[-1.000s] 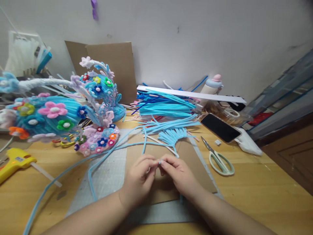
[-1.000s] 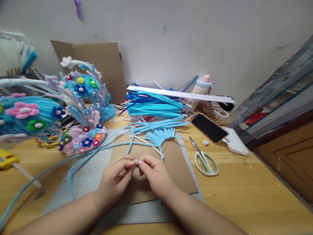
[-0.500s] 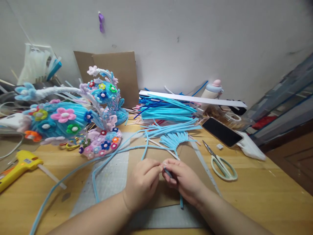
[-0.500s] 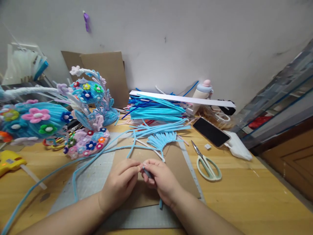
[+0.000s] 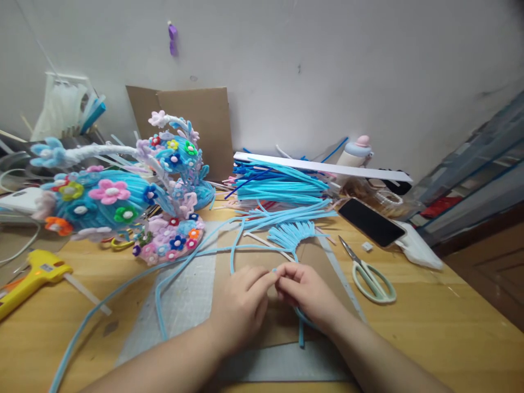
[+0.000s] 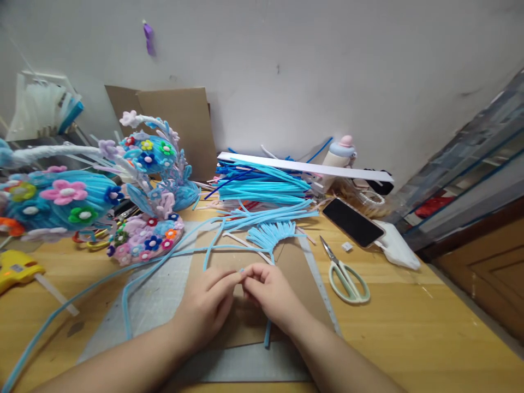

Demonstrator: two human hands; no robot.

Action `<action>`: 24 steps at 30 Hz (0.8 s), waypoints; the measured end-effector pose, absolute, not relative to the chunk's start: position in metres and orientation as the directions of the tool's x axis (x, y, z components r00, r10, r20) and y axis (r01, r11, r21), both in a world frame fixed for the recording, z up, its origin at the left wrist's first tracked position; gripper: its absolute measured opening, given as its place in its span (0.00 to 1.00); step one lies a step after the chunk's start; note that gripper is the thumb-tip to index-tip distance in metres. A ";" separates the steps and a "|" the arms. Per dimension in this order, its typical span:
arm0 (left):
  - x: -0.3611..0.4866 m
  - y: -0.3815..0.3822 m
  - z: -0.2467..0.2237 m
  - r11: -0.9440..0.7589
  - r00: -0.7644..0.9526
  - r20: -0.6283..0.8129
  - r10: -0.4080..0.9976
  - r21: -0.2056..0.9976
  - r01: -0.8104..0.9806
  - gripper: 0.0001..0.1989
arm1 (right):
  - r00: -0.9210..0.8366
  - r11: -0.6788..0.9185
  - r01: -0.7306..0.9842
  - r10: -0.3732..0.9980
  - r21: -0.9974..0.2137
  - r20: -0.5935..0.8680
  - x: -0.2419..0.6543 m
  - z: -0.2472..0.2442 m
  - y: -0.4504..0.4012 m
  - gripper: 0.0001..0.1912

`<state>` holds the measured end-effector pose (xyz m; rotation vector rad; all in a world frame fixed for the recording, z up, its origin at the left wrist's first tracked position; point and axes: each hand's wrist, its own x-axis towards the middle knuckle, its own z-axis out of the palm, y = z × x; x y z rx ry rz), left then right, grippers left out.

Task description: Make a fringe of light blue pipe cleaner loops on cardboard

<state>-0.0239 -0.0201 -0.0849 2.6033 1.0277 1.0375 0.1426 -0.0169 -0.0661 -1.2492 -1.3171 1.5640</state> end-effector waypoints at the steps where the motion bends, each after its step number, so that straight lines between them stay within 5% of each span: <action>1: -0.024 -0.021 -0.085 -0.755 0.548 0.525 0.651 0.376 0.537 0.19 | -0.251 -0.194 0.105 0.944 -0.975 -0.215 0.143 -0.065 -0.017 0.07; 8: -0.022 -0.020 -0.087 -0.735 0.575 0.458 0.678 0.404 0.544 0.17 | -0.252 -0.262 0.214 0.916 -0.941 -0.313 0.144 -0.064 -0.017 0.04; 15: -0.021 -0.018 -0.088 -0.701 0.526 0.464 0.713 0.480 0.527 0.12 | -0.241 -0.152 0.322 0.941 -0.934 -0.236 0.145 -0.058 -0.018 0.12; 24: -0.025 -0.016 -0.093 -0.670 0.407 0.533 0.742 0.571 0.475 0.07 | -0.285 -0.095 0.296 0.941 -0.951 -0.183 0.149 -0.059 -0.016 0.09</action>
